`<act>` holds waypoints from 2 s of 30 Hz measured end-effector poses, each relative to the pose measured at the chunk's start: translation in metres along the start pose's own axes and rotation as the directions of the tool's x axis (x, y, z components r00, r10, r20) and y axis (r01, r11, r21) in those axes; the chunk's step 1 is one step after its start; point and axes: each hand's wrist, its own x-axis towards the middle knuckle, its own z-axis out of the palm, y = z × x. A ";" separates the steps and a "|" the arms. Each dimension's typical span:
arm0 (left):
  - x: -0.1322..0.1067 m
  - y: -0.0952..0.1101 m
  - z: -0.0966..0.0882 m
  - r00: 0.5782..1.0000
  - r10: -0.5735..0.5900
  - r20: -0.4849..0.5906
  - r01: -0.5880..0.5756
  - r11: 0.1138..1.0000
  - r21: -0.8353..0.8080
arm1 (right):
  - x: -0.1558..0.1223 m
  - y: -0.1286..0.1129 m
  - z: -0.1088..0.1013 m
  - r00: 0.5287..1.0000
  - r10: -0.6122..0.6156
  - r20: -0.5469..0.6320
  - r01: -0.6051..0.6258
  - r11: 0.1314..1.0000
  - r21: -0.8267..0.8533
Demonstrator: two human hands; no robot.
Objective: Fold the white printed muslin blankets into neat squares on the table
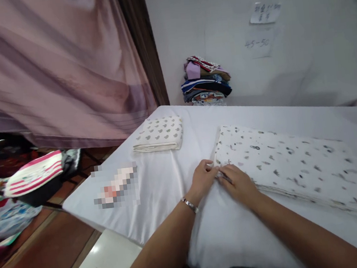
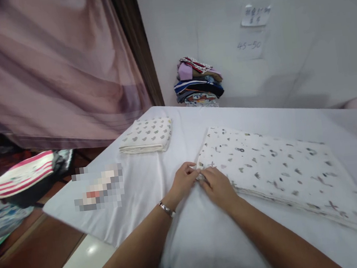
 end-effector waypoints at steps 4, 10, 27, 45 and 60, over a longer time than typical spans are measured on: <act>0.002 0.003 -0.004 0.998 0.036 -0.046 -0.027 0.982 0.185 | -0.013 0.011 -0.019 0.999 -0.012 0.049 0.013 1.000 -0.015; -0.003 0.012 -0.006 0.998 0.052 -0.046 -0.029 0.918 0.395 | -0.087 0.058 -0.076 0.997 0.067 0.022 -0.060 0.970 -0.236; -0.009 0.021 -0.001 0.994 0.093 -0.059 -0.038 0.795 0.606 | -0.301 0.159 -0.206 0.880 0.318 -0.352 -0.449 0.800 -0.399; -0.024 0.036 0.034 0.629 0.512 0.585 -0.764 0.270 0.586 | -0.114 0.071 -0.108 0.999 0.019 0.030 -0.010 0.958 -0.285; -0.018 0.028 0.043 0.653 0.546 0.525 -0.713 0.207 0.670 | -0.101 0.067 -0.093 0.999 0.011 0.034 0.003 0.922 -0.387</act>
